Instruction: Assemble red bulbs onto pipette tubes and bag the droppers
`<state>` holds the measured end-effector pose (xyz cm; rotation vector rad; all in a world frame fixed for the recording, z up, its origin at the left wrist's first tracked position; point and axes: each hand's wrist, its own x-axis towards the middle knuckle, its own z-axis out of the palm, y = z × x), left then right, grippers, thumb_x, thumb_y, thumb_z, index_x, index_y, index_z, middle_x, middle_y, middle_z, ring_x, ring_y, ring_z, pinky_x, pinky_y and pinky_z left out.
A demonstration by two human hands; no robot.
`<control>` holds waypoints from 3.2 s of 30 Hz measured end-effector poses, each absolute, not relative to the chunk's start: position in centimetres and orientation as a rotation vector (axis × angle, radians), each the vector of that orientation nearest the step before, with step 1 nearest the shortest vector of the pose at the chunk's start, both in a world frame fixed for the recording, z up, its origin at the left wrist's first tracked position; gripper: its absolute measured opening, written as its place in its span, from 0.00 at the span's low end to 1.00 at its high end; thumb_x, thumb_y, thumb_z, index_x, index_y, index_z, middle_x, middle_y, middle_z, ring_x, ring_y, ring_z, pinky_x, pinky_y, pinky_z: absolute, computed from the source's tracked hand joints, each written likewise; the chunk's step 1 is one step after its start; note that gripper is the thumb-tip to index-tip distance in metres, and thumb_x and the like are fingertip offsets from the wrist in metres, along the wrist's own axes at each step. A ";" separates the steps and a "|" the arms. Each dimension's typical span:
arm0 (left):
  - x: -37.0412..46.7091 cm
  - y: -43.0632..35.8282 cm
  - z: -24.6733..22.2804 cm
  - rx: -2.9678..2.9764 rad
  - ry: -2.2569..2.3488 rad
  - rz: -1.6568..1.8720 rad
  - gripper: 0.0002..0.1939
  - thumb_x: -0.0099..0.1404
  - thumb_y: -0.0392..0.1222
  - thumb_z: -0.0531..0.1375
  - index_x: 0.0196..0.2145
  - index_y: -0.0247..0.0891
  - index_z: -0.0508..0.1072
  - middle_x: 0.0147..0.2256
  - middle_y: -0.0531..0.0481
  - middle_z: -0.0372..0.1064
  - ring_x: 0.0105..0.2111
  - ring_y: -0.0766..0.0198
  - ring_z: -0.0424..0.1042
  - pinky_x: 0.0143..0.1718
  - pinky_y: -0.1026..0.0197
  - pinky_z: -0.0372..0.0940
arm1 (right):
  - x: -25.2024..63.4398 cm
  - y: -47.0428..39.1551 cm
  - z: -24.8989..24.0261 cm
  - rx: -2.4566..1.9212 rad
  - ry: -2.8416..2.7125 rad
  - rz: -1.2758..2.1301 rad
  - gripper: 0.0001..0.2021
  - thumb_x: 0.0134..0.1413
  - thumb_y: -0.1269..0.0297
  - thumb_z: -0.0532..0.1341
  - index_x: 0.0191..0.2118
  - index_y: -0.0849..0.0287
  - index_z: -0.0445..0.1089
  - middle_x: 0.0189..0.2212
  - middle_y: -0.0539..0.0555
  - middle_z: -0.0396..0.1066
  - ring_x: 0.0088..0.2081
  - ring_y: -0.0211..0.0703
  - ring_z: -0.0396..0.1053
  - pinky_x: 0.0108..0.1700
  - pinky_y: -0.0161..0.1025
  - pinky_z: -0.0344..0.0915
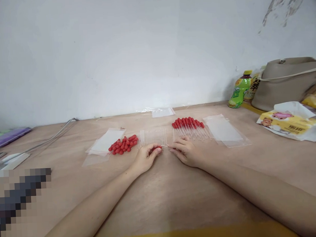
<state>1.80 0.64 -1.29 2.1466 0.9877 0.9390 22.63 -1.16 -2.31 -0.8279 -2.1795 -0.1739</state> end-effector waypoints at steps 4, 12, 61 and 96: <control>1.8 0.4 -1.0 2.263 0.997 1.022 0.10 0.62 0.43 0.52 0.36 0.39 0.72 0.33 0.50 0.73 0.34 0.61 0.71 0.38 0.60 0.65 | 22.6 -1.3 -2.0 -0.836 -2.226 -0.173 0.10 0.57 0.68 0.51 0.41 0.58 0.67 0.28 0.51 0.69 0.30 0.36 0.63 0.39 0.40 0.53; 1.6 0.0 -1.0 2.394 0.916 1.020 0.10 0.62 0.42 0.53 0.36 0.40 0.73 0.33 0.50 0.73 0.33 0.62 0.71 0.35 0.61 0.65 | 23.3 -1.2 -1.6 -0.869 -2.298 -0.196 0.11 0.57 0.67 0.50 0.39 0.55 0.69 0.29 0.50 0.71 0.28 0.35 0.62 0.39 0.41 0.53; 1.5 1.0 -1.9 2.941 0.671 1.177 0.08 0.61 0.39 0.56 0.39 0.36 0.69 0.34 0.49 0.73 0.39 0.62 0.72 0.45 0.60 0.67 | 21.9 -1.0 -1.9 -0.655 -2.292 -0.090 0.09 0.57 0.70 0.49 0.34 0.61 0.66 0.30 0.51 0.72 0.33 0.34 0.69 0.52 0.41 0.61; 0.8 0.9 -1.4 2.736 0.969 0.972 0.07 0.61 0.39 0.54 0.36 0.38 0.70 0.39 0.46 0.69 0.37 0.62 0.69 0.38 0.59 0.65 | 22.7 3.7 2.2 -2.067 -1.811 -0.044 0.18 0.53 0.55 0.49 0.28 0.62 0.71 0.26 0.58 0.70 0.28 0.42 0.66 0.27 0.35 0.54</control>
